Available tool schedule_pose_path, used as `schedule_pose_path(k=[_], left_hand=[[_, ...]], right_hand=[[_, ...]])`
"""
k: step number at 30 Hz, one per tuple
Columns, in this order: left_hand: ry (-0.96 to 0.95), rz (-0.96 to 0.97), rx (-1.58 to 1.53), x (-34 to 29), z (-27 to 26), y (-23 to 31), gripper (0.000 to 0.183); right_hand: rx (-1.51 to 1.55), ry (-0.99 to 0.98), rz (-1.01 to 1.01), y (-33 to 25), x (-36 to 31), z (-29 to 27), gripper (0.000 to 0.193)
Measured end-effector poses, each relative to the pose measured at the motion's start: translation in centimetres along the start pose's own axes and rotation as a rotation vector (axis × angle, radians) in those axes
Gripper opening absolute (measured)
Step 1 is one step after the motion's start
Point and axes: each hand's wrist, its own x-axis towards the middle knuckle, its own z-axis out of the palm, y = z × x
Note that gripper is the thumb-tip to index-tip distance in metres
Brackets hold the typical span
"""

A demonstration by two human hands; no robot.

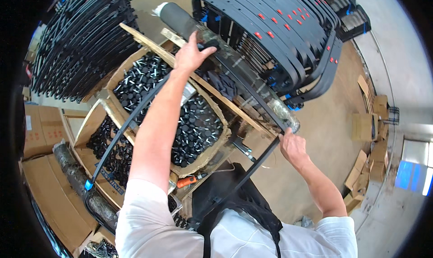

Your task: Assembling electronic and plastic components onto an equipment frame using an electric screwdriver and pliers.

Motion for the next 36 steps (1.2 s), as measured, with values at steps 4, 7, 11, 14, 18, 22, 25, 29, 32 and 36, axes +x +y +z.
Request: schedule_pose_path(k=[4, 7, 11, 14, 18, 22, 25, 29, 32, 36], left_hand=[[-0.007, 0.086, 0.251, -0.1, -3.5, -1.3, 0.083], [0.689, -0.599, -0.017, 1.0, -9.3, -10.7, 0.044], [0.548, -0.127, 0.137, 1.6, -9.8, -8.8, 0.064], [0.336, 0.091, 0.220, 0.7, -4.4, -1.5, 0.082], [0.152, 0.183, 0.367, 0.2, -3.0, -0.8, 0.096], [0.627, -0.186, 0.388, 0.2, -7.5, -6.6, 0.054], [0.218, -0.072, 0.299, 0.7, -6.0, -3.1, 0.069], [-0.187, 0.015, 0.534, 1.2, -3.3, 2.5, 0.083], [-0.250, 0.235, 0.522, 1.8, -3.3, 0.4, 0.057], [-0.200, 0.530, 0.601, 2.6, -2.2, -0.9, 0.035]], right_hand=[[-0.051, -0.079, 0.069, 1.4, -0.4, 0.4, 0.038], [-0.031, -0.095, 0.068, 0.9, -0.1, 1.2, 0.039], [-0.034, -0.106, 0.043, 0.1, -0.1, 0.5, 0.039], [-0.028, -0.099, 0.029, 0.2, -0.1, 0.9, 0.039], [-0.025, -0.085, 0.029, 0.9, -0.1, 1.5, 0.038], [0.008, -0.058, 0.025, 0.5, 0.0, 0.7, 0.039], [-0.016, -0.068, 0.025, 0.9, 0.2, 0.8, 0.039], [0.004, -0.074, 0.008, 0.8, 0.3, 0.8, 0.038], [0.002, -0.050, -0.029, 1.0, 0.1, 1.3, 0.038], [0.003, -0.040, 0.003, 0.8, 0.1, 1.1, 0.042]])
